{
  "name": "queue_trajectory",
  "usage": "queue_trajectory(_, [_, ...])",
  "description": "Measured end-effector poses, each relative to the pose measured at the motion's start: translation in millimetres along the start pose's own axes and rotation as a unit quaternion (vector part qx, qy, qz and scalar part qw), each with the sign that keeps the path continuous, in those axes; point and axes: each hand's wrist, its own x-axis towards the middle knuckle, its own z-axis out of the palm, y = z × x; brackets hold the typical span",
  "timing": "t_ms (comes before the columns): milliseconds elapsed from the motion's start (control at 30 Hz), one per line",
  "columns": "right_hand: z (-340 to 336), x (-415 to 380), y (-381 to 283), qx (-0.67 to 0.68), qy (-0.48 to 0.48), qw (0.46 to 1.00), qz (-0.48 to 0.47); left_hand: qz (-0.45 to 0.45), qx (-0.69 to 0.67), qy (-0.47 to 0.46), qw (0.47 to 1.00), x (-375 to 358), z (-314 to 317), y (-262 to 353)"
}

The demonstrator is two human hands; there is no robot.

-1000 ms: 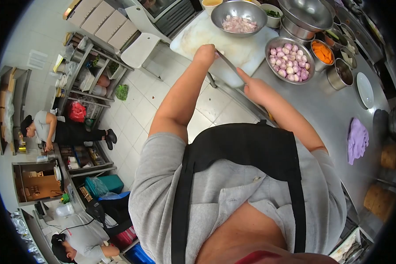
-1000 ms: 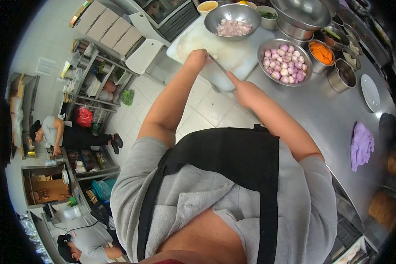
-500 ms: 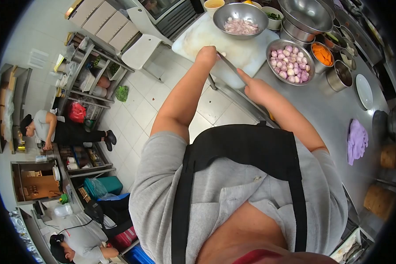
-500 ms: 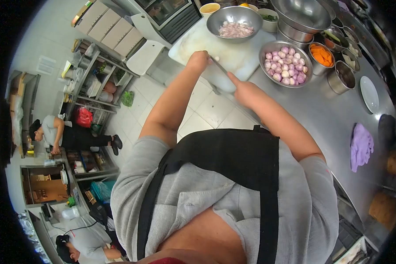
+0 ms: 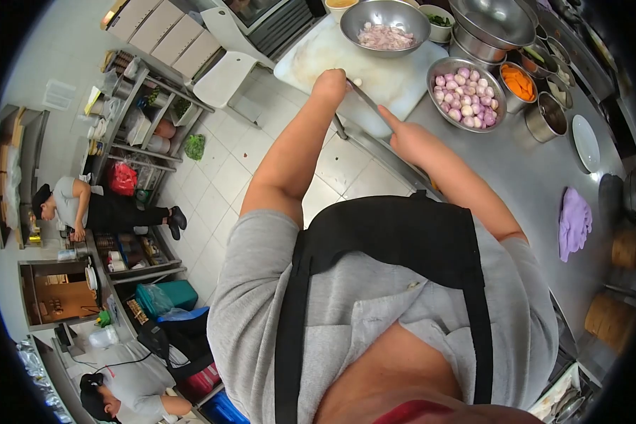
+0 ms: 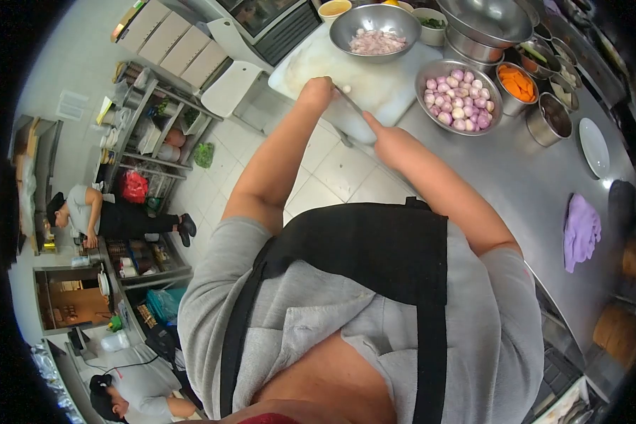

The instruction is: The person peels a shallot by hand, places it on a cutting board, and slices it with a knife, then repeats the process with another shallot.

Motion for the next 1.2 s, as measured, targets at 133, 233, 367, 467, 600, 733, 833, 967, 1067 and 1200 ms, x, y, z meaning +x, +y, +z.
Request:
queue_trajectory(133, [-2,-5,4,-0.009,-0.001,1.000,0.008,-0.013,0.000,-0.001,1.000,3,2,-2])
queue_trajectory(233, [-6,-12,20,0.011,0.005,1.000,0.009,-0.014,-0.044,-0.008,0.999,7,9,-11])
queue_trajectory(367, [-16,-20,13,0.010,0.001,0.999,0.030,-0.014,-0.030,-0.010,0.999,9,13,-14])
queue_trajectory(467, [-16,-30,-2,-0.008,0.004,1.000,0.011,-0.007,-0.001,0.005,1.000,7,9,-10])
queue_trajectory(600, [-11,-34,-1,-0.003,0.013,1.000,-0.007,-0.013,0.016,0.011,1.000,1,1,-1])
queue_trajectory(733, [-12,-33,-1,0.008,0.007,1.000,-0.008,-0.007,0.021,0.006,1.000,6,8,-8])
queue_trajectory(833, [1,-6,8,0.006,0.012,1.000,-0.014,-0.014,-0.005,0.012,1.000,8,14,-12])
queue_trajectory(967, [-4,1,-2,-0.010,0.005,1.000,-0.008,-0.012,-0.004,0.011,1.000,3,4,-6])
queue_trajectory(1067, [-18,-19,-5,0.023,-0.035,0.999,0.028,-0.013,0.005,0.009,1.000,3,3,-6])
queue_trajectory(1200, [-16,-35,-3,0.007,0.004,1.000,0.001,-0.030,0.006,-0.019,0.999,6,6,-9])
